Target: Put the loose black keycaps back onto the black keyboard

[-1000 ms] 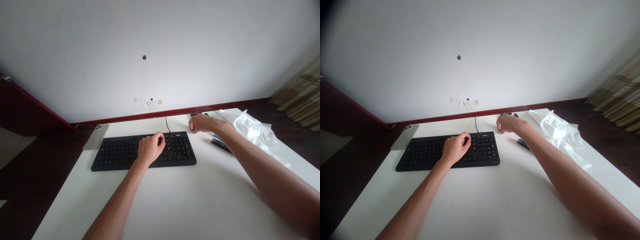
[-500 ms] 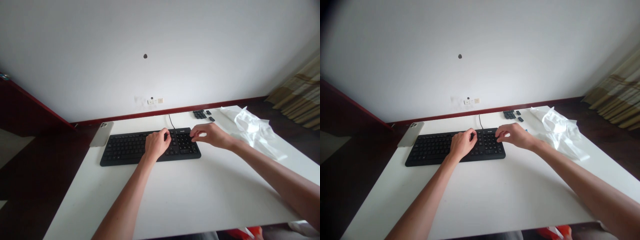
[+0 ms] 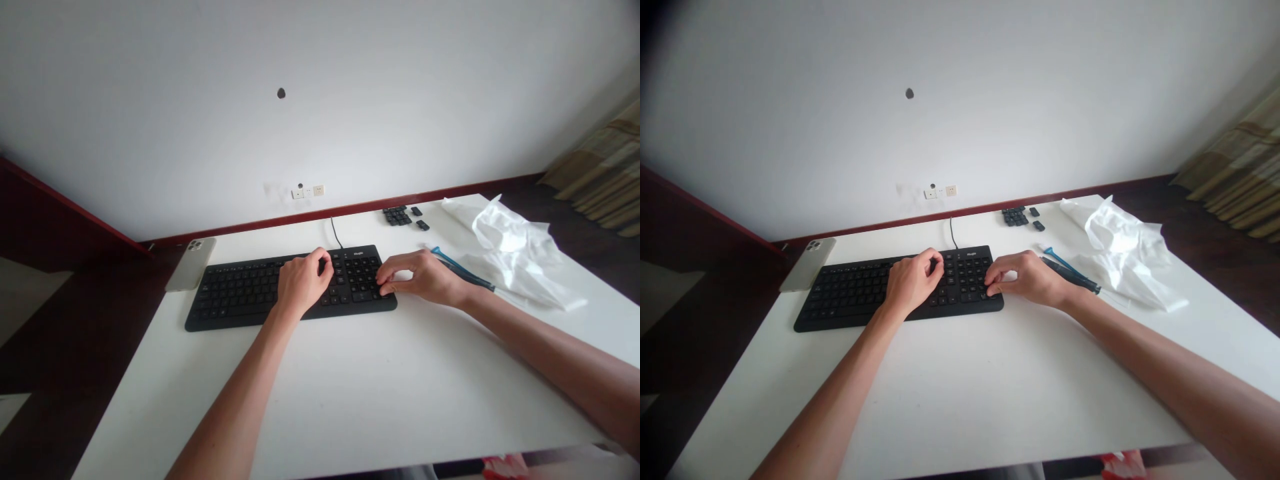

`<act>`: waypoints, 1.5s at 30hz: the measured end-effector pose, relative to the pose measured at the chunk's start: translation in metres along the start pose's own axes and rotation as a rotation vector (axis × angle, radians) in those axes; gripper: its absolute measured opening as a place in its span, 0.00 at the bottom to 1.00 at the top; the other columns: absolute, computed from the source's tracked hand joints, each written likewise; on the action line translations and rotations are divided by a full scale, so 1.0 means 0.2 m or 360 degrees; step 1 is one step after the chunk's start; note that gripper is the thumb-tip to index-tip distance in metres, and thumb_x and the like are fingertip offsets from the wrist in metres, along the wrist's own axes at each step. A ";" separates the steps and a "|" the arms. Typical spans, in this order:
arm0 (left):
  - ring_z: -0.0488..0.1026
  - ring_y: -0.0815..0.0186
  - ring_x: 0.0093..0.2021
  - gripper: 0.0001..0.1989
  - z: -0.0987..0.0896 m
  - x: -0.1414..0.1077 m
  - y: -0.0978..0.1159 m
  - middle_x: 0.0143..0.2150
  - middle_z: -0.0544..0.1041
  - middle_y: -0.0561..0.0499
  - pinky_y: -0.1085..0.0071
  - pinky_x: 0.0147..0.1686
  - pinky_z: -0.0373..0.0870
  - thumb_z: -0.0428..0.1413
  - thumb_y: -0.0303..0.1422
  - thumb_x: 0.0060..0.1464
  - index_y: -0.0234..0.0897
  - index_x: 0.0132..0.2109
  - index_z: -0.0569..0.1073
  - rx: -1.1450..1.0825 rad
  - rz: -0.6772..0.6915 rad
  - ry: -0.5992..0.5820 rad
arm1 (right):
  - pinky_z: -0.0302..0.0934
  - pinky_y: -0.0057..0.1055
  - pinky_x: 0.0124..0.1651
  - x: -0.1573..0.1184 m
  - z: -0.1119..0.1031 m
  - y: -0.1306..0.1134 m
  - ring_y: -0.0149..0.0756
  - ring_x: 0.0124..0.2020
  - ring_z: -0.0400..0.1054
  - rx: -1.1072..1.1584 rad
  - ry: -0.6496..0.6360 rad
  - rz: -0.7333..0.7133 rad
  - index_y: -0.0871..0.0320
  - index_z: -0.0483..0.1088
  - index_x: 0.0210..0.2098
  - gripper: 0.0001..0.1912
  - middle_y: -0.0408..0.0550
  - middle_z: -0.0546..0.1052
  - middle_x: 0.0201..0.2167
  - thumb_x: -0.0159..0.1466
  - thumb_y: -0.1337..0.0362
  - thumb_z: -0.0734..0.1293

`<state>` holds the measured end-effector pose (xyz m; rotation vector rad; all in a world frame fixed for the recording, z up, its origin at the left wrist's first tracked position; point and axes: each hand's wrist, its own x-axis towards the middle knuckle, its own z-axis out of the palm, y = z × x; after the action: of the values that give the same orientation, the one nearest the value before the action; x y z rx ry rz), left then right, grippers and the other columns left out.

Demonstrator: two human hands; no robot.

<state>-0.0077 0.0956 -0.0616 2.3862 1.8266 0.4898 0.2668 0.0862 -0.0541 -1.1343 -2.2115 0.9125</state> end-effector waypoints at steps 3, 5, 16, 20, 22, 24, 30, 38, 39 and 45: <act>0.72 0.65 0.26 0.11 0.00 0.00 0.00 0.26 0.76 0.55 0.71 0.29 0.55 0.50 0.40 0.66 0.46 0.43 0.77 0.0013 -0.0017 -0.0004 | 0.72 0.38 0.47 0.00 -0.02 -0.02 0.42 0.41 0.78 -0.0108 -0.0042 -0.0068 0.52 0.82 0.38 0.12 0.47 0.84 0.41 0.63 0.51 0.71; 0.71 0.65 0.26 0.11 0.00 0.01 0.01 0.25 0.75 0.56 0.71 0.29 0.54 0.50 0.40 0.66 0.46 0.43 0.76 0.0016 -0.0022 -0.0004 | 0.72 0.38 0.48 -0.01 -0.03 -0.02 0.42 0.42 0.78 -0.0150 -0.0073 -0.0093 0.51 0.83 0.39 0.12 0.46 0.84 0.43 0.64 0.53 0.70; 0.69 0.65 0.25 0.11 0.00 0.00 0.01 0.24 0.73 0.56 0.71 0.29 0.52 0.49 0.40 0.66 0.46 0.42 0.76 -0.0028 -0.0024 -0.0012 | 0.73 0.35 0.47 -0.03 -0.02 -0.08 0.39 0.42 0.78 -0.0238 -0.0051 -0.0211 0.49 0.83 0.42 0.11 0.44 0.83 0.44 0.67 0.57 0.68; 0.70 0.66 0.25 0.11 -0.01 0.00 0.01 0.24 0.74 0.56 0.71 0.28 0.51 0.50 0.40 0.66 0.45 0.41 0.76 -0.0006 -0.0028 -0.0022 | 0.73 0.34 0.48 -0.04 0.00 -0.09 0.37 0.41 0.78 -0.0245 -0.0128 -0.0262 0.49 0.83 0.43 0.10 0.43 0.83 0.44 0.67 0.58 0.68; 0.69 0.66 0.25 0.11 -0.01 0.00 0.01 0.24 0.74 0.56 0.71 0.28 0.51 0.50 0.40 0.66 0.45 0.41 0.76 -0.0005 -0.0020 -0.0014 | 0.72 0.33 0.48 -0.04 0.00 -0.08 0.37 0.41 0.78 -0.0277 -0.0130 -0.0262 0.49 0.83 0.42 0.10 0.43 0.83 0.44 0.67 0.59 0.68; 0.69 0.67 0.24 0.11 -0.01 0.01 0.01 0.23 0.74 0.57 0.70 0.27 0.51 0.50 0.40 0.66 0.45 0.41 0.76 -0.0009 -0.0008 -0.0002 | 0.72 0.32 0.48 -0.04 0.00 -0.08 0.36 0.42 0.78 -0.0308 -0.0128 -0.0263 0.49 0.83 0.42 0.10 0.43 0.83 0.44 0.68 0.60 0.68; 0.69 0.67 0.24 0.10 0.00 0.01 0.01 0.24 0.74 0.57 0.70 0.27 0.50 0.50 0.39 0.66 0.45 0.41 0.76 -0.0004 -0.0005 0.0003 | 0.72 0.33 0.48 -0.04 0.03 -0.08 0.36 0.41 0.78 -0.0344 -0.0126 -0.0344 0.51 0.82 0.42 0.10 0.44 0.83 0.44 0.68 0.63 0.67; 0.67 0.67 0.23 0.09 0.00 0.00 0.00 0.23 0.72 0.58 0.70 0.27 0.47 0.50 0.39 0.66 0.46 0.40 0.75 -0.0007 0.0021 0.0029 | 0.71 0.31 0.45 -0.05 0.04 -0.10 0.35 0.39 0.77 -0.0422 -0.0101 -0.0367 0.54 0.81 0.40 0.09 0.46 0.82 0.42 0.68 0.67 0.66; 0.67 0.67 0.23 0.10 0.00 0.00 0.01 0.23 0.72 0.57 0.70 0.27 0.48 0.50 0.39 0.66 0.45 0.40 0.75 -0.0004 0.0020 0.0029 | 0.70 0.31 0.44 -0.05 0.04 -0.12 0.34 0.39 0.76 -0.0445 -0.0105 -0.0359 0.55 0.80 0.40 0.09 0.46 0.82 0.42 0.69 0.67 0.66; 0.70 0.66 0.25 0.10 0.00 0.00 0.01 0.25 0.75 0.56 0.71 0.28 0.50 0.50 0.39 0.66 0.46 0.42 0.76 0.0034 -0.0022 -0.0002 | 0.61 0.34 0.33 -0.11 0.13 -0.26 0.37 0.32 0.69 -0.1025 -0.0136 -0.0301 0.59 0.75 0.36 0.13 0.49 0.77 0.33 0.70 0.74 0.60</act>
<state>-0.0054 0.0957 -0.0618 2.3852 1.8564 0.4697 0.2347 0.0377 -0.0352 -1.1258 -2.7204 0.1604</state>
